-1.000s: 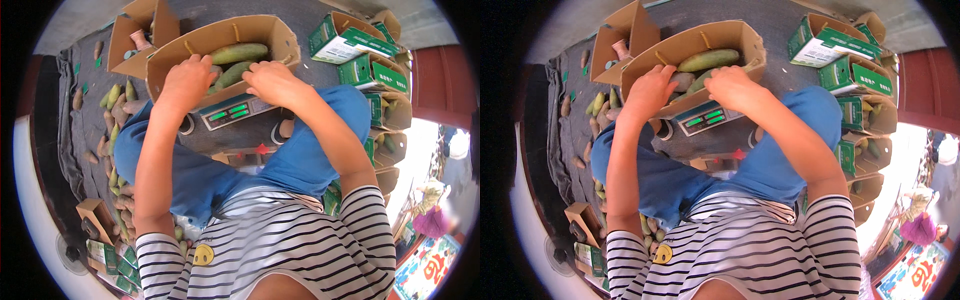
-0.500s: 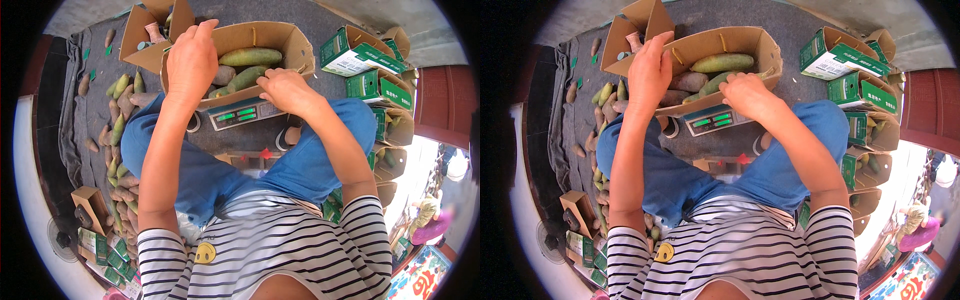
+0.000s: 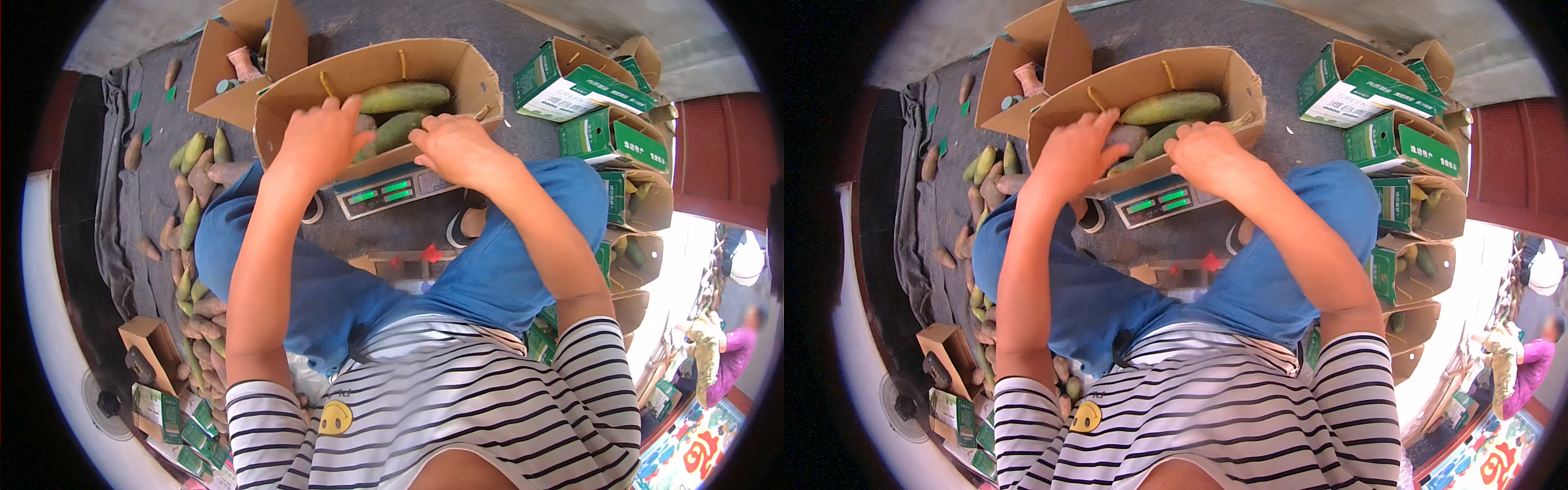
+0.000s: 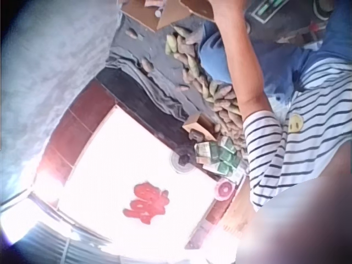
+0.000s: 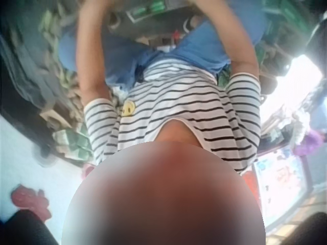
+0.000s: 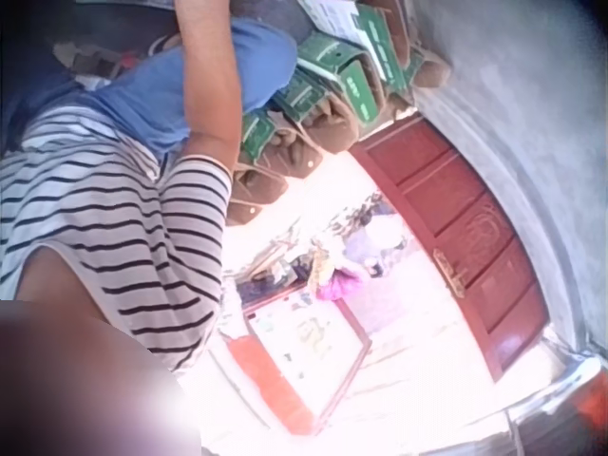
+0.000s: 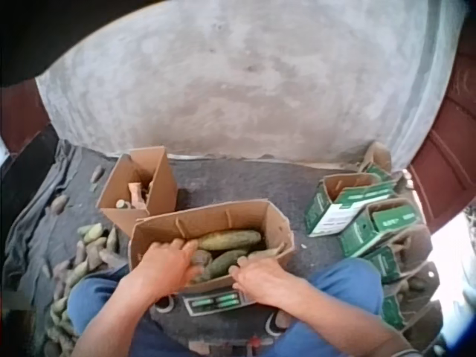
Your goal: Sorting produce from a pile on the floor, weighing it on a scale, and packaging it into cardboard boxes.
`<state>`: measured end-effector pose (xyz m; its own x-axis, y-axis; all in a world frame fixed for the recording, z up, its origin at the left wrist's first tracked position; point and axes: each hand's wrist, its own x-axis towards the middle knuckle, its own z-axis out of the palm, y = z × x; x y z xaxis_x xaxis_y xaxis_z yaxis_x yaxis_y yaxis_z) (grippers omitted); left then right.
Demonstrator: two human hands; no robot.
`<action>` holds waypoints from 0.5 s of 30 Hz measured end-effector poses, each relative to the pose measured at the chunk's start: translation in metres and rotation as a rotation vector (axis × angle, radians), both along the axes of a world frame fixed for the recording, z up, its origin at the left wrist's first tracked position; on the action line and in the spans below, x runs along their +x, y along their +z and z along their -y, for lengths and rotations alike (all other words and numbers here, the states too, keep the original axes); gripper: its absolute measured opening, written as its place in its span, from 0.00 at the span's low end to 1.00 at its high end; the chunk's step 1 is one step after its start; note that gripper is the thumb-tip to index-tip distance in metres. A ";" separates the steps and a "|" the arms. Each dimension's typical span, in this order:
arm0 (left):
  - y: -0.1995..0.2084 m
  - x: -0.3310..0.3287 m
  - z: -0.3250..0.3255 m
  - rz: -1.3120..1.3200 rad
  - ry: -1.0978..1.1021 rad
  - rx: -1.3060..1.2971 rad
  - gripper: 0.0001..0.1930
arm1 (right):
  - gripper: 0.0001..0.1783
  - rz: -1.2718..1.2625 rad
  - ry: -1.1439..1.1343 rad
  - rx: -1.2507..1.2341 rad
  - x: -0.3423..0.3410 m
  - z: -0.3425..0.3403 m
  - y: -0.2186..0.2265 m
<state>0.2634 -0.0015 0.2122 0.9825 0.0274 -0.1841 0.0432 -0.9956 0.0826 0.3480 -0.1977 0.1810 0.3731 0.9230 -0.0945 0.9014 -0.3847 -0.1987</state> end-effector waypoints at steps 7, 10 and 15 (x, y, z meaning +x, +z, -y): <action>-0.004 -0.002 0.002 0.032 -0.026 -0.014 0.23 | 0.13 -0.027 -0.001 0.018 -0.004 -0.001 0.002; -0.001 0.001 0.006 -0.009 -0.023 -0.027 0.22 | 0.13 -0.028 0.008 0.014 -0.005 -0.007 0.004; -0.007 0.002 -0.007 0.265 -0.078 -0.082 0.18 | 0.13 -0.027 0.031 0.053 -0.009 -0.027 0.007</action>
